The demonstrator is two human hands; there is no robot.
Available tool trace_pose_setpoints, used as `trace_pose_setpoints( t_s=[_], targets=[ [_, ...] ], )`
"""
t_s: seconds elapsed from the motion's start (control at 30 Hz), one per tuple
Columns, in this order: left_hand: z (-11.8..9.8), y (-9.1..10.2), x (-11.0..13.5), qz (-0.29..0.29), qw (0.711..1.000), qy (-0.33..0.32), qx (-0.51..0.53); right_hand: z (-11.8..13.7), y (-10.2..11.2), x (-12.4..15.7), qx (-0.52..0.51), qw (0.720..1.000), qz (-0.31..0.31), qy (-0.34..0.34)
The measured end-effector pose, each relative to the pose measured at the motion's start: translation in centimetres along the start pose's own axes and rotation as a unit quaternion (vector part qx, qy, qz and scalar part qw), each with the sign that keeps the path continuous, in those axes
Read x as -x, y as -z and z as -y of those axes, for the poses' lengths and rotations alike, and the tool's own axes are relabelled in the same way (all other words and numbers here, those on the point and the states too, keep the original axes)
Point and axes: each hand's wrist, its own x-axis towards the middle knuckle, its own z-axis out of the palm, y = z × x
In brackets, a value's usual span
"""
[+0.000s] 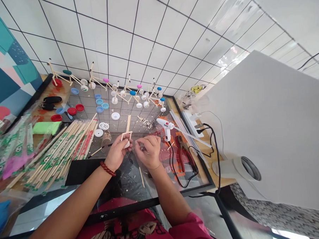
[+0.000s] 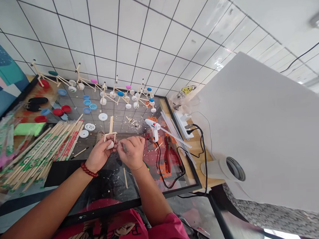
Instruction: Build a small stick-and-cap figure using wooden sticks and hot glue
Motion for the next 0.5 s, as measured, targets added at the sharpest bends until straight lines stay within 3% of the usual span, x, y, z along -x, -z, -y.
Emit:
trace_pose_setpoints(
  t_s=[0.23, 0.33, 0.5],
  targets=[
    [-0.8, 0.1, -0.1, -0.010, 0.999, 0.010, 0.047, -3.4, 0.7, -0.2, -0.085, 0.975, -0.017, -0.206],
    [-0.8, 0.2, -0.2, -0.009, 0.999, 0.010, 0.046, -4.0, 0.6, -0.3, -0.222, 0.924, 0.000, -0.310],
    [-0.8, 0.2, -0.2, -0.016, 0.999, 0.013, 0.049, -3.6, -0.1, -0.5, -0.395, 0.809, 0.019, -0.434]
  ],
)
